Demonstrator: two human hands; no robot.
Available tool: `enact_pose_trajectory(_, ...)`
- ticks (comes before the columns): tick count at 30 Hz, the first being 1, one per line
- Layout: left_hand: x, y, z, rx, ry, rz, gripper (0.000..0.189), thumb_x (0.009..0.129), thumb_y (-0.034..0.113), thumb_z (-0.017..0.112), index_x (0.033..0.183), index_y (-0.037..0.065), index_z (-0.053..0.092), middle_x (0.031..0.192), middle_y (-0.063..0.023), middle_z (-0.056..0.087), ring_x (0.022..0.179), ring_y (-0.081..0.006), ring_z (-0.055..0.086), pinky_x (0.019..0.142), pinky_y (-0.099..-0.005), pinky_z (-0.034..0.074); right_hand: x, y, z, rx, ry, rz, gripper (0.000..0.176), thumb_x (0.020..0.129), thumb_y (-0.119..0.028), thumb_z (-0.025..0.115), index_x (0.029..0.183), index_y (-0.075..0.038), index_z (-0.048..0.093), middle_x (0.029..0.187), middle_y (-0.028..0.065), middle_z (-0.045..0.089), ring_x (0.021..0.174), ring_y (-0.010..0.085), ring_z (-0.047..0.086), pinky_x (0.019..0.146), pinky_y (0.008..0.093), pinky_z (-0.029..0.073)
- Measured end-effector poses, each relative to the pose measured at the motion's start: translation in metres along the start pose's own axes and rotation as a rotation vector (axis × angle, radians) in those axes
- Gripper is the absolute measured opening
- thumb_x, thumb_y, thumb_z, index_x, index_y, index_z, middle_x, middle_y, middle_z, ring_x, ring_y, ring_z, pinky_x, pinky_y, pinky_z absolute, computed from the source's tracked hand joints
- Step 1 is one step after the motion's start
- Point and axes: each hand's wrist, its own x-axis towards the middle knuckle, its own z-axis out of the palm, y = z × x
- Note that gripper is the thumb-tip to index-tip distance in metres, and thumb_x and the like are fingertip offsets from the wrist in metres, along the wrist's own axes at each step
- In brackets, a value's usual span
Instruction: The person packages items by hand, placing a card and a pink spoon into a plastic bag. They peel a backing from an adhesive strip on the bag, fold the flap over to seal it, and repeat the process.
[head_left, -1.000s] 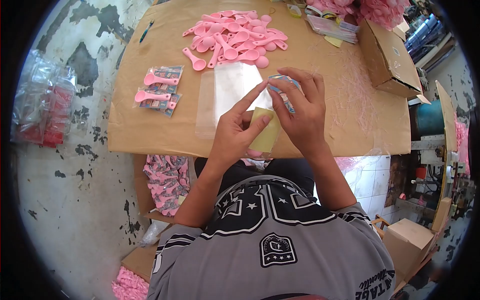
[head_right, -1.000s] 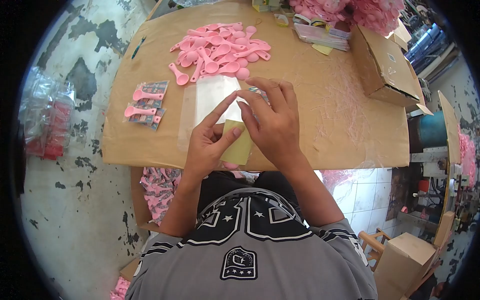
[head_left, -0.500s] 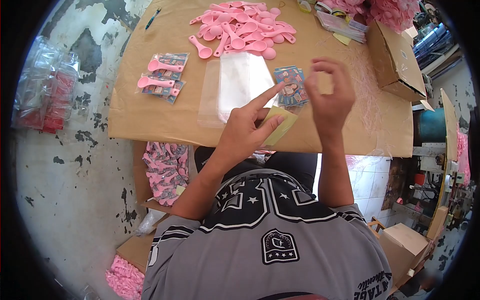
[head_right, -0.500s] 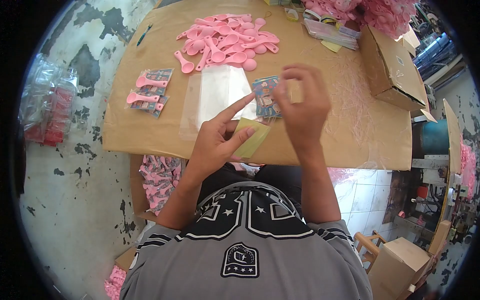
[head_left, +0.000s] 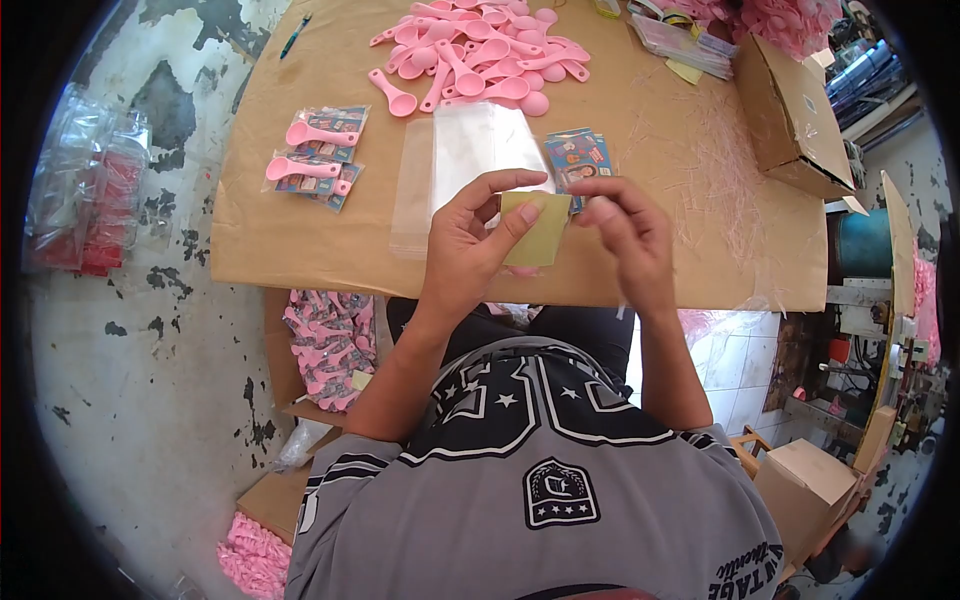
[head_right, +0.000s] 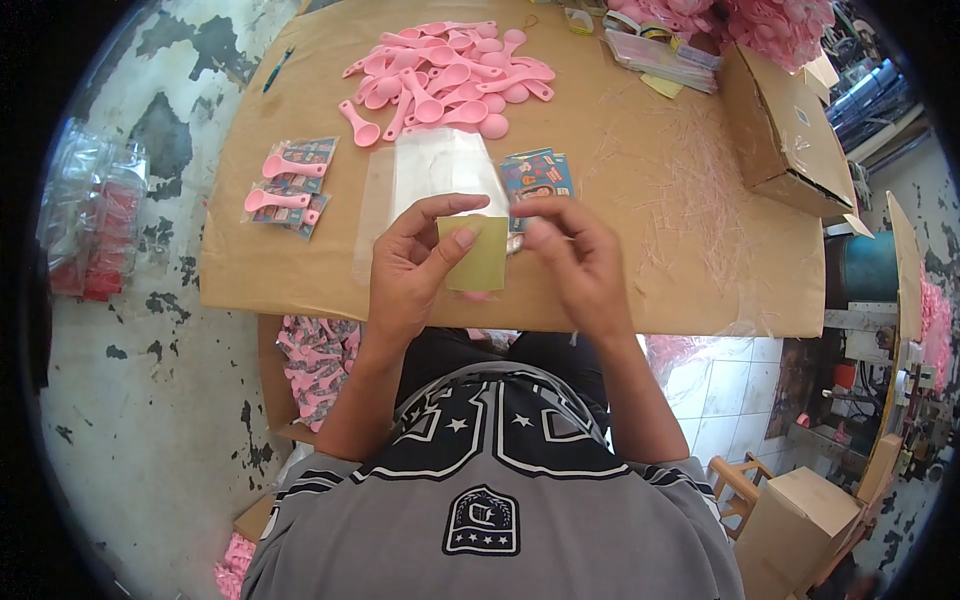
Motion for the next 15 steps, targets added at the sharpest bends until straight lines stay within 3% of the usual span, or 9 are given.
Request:
enact_pose_trajectory(4, 0.001, 0.0, -0.007, -0.01, -0.022, 0.02, 0.031, 0.103, 0.008, 0.066, 0.131, -0.005, 0.064, 0.117, -0.0131, 0.073, 0.104, -0.0145, 0.07, 0.088, -0.0289, 0.059, 0.003, 0.006, 0.008, 0.053, -0.054, 0.087, 0.02, 0.103, -0.019, 0.069, 0.111, 0.0, 0.07, 0.092, -0.0001, 0.068, 0.091, 0.0069, 0.065, 0.081, 0.0229, 0.05)
enact_pose_trajectory(10, 0.001, -0.001, -0.021, 0.048, 0.003, -0.012, 0.031, 0.103, 0.009, 0.067, 0.131, -0.005, 0.066, 0.11, -0.0139, 0.076, 0.099, -0.0146, 0.073, 0.085, -0.0276, 0.059, 0.011, 0.003, -0.002, 0.08, -0.106, 0.24, 0.019, 0.102, -0.016, 0.07, 0.114, -0.001, 0.07, 0.086, -0.0027, 0.067, 0.073, 0.0025, 0.059, 0.06, 0.0182, 0.044)
enact_pose_trajectory(15, -0.003, 0.003, -0.016, 0.049, 0.024, 0.009, 0.025, 0.102, 0.007, 0.068, 0.124, -0.004, 0.068, 0.109, -0.0141, 0.077, 0.098, -0.0139, 0.073, 0.083, -0.0265, 0.059, 0.009, -0.003, 0.001, 0.206, -0.079, 0.234, 0.013, 0.102, -0.013, 0.068, 0.11, -0.003, 0.072, 0.082, -0.0035, 0.065, 0.064, 0.0006, 0.051, 0.053, 0.0178, 0.037)
